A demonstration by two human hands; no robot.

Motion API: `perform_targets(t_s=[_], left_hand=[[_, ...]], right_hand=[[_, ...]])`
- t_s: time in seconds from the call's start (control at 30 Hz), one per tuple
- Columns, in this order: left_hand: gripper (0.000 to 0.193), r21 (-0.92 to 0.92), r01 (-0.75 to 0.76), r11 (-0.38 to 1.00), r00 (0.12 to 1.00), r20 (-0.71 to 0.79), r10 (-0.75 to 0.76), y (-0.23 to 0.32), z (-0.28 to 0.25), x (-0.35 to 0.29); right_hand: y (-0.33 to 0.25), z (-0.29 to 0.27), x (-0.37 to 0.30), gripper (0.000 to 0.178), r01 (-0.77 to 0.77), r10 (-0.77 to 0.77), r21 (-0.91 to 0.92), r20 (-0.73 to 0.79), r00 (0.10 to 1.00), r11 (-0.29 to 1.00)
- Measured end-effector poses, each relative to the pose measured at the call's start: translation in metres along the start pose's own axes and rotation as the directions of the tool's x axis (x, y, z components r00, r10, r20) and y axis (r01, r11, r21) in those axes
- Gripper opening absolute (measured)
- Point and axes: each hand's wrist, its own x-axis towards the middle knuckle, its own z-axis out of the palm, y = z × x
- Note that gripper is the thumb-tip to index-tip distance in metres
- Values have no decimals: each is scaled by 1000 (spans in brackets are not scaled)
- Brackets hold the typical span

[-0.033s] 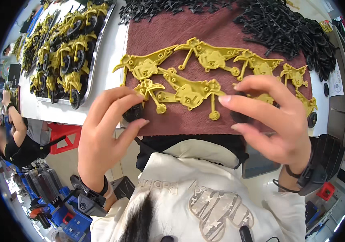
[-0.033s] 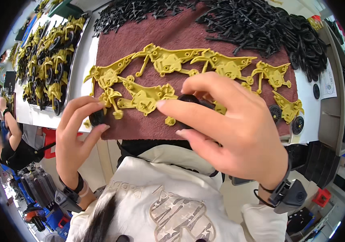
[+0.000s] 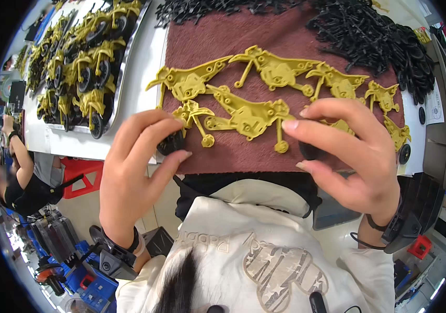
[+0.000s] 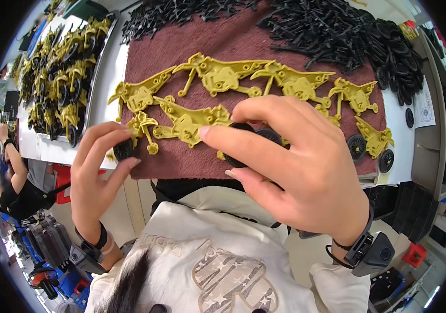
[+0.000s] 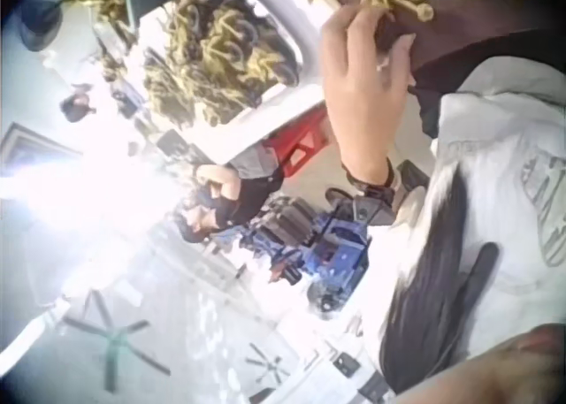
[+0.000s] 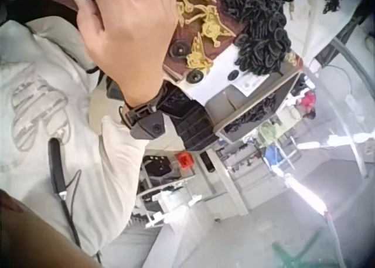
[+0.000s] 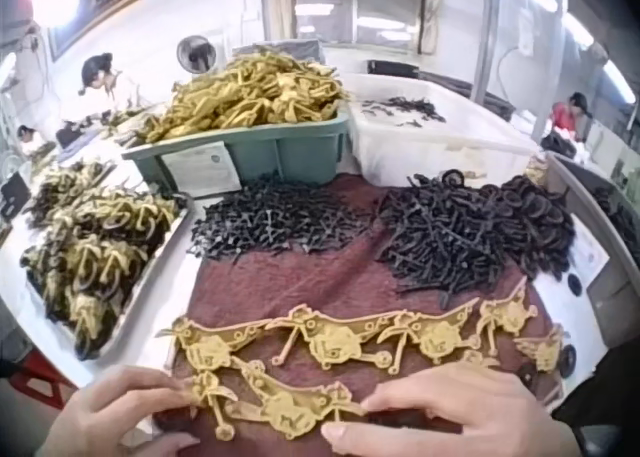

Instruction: Assembling plastic toy motorcycle components by attaching wheels and frames.

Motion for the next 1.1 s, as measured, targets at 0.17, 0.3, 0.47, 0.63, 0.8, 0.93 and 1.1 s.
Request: perform_targets(t_s=[0.17,0.3,0.47,0.63,0.8,0.93,1.1], left_hand=[[37,67,23,998,993,-116,-16,-20,1,-9],[37,82,-1,997,989,-148,13,-28,3,-12],[38,2,69,998,988,-135,-69,-24,-3,-15],[43,-154,-65,986,975,-218,30,-17,0,-8],[47,-179,-145,973,980,-160,116,-3,9,-4],[47,-274,-64,960,990,-135,27,8,21,2],[46,-113,-102,988,983,-166,83,12,32,10]], right_hand=[[-13,25,-1,50,-56,56,-63,4,998,996],[-21,33,3,47,-90,96,-207,18,995,974],[-27,28,0,47,-121,120,-235,-18,993,965],[-25,33,0,45,-216,222,-227,0,975,950],[-21,39,0,43,-169,172,-235,-8,985,957],[-19,37,3,41,-124,130,-285,3,992,950],[-16,34,1,42,-121,124,-262,-4,992,958]])
